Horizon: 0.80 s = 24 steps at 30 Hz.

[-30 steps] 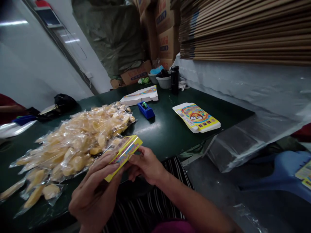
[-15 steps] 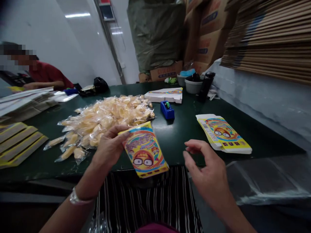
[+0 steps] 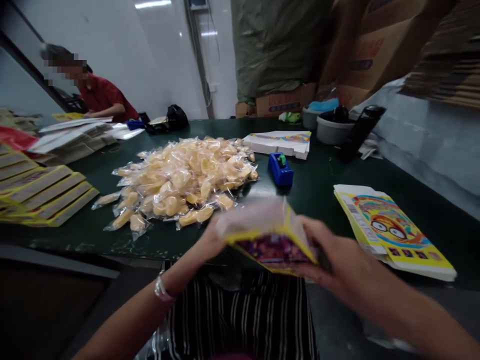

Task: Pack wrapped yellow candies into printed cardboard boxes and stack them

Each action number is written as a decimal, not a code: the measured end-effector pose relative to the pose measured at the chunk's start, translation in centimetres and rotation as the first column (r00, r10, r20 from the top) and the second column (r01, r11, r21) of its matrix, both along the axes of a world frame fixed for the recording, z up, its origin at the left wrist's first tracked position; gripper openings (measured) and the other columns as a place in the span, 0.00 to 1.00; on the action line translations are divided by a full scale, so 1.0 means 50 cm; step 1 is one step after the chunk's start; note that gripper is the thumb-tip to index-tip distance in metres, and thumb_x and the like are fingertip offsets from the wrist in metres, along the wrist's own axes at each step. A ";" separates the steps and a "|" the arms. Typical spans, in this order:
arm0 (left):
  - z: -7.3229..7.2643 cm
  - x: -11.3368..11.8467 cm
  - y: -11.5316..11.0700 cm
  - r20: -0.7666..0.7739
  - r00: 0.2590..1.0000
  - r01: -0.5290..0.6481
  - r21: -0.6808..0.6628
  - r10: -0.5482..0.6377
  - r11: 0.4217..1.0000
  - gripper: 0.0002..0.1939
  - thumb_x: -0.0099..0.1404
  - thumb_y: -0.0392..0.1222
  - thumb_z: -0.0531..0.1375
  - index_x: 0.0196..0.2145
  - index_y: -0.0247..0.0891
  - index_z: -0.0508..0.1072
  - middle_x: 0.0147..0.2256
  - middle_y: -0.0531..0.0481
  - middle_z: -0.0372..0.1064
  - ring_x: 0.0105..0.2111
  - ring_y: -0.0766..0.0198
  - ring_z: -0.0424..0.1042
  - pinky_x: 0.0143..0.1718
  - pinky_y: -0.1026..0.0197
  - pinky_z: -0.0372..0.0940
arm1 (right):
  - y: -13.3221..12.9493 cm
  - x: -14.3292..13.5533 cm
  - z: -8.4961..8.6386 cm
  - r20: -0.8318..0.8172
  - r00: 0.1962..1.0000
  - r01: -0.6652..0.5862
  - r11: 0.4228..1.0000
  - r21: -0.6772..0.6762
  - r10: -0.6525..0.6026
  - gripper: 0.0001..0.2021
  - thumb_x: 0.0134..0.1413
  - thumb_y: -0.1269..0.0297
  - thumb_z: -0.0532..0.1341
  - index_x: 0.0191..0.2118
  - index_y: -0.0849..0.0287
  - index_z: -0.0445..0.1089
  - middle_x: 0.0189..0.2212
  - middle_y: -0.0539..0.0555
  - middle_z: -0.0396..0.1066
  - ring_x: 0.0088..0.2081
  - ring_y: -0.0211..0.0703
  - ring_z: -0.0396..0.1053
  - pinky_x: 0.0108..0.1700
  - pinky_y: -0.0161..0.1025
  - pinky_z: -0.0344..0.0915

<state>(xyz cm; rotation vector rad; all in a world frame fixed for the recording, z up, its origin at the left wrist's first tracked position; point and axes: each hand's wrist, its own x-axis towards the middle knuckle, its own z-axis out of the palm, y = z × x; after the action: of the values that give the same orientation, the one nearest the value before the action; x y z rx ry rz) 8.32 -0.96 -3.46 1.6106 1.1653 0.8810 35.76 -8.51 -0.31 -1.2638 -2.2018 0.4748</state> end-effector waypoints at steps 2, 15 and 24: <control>-0.001 -0.047 0.035 -0.192 0.977 -0.057 0.200 0.096 0.978 0.09 0.65 0.35 0.57 0.42 0.38 0.74 0.48 0.40 0.73 0.51 0.49 0.69 0.55 0.42 0.62 | 0.055 0.034 -0.001 -0.074 0.994 0.059 0.963 -0.262 -0.081 0.32 0.57 0.55 0.64 0.65 0.46 0.56 0.48 0.58 0.77 0.41 0.54 0.78 0.37 0.44 0.75; -0.025 -0.095 0.140 -0.488 0.859 0.144 0.524 0.157 0.840 0.14 0.60 0.31 0.55 0.40 0.41 0.76 0.39 0.42 0.75 0.45 0.47 0.70 0.51 0.43 0.63 | 0.106 0.016 -0.093 0.471 0.862 0.254 0.964 -0.077 -0.189 0.42 0.42 0.58 0.70 0.66 0.52 0.59 0.64 0.67 0.56 0.61 0.72 0.57 0.50 0.62 0.68; 0.002 -0.053 0.173 -0.338 0.941 0.132 0.438 0.027 0.889 0.11 0.64 0.37 0.55 0.43 0.38 0.73 0.33 0.49 0.75 0.33 0.60 0.75 0.35 0.58 0.70 | 0.065 0.025 -0.113 0.375 0.915 0.191 0.979 -0.070 -0.152 0.44 0.40 0.61 0.70 0.65 0.56 0.57 0.63 0.68 0.56 0.62 0.69 0.55 0.53 0.63 0.65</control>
<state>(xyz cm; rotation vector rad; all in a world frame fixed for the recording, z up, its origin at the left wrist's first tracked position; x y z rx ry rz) 5.69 7.67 -3.36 2.2396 1.1919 0.9124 37.02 -5.26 -5.97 -1.7051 -2.3599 0.3054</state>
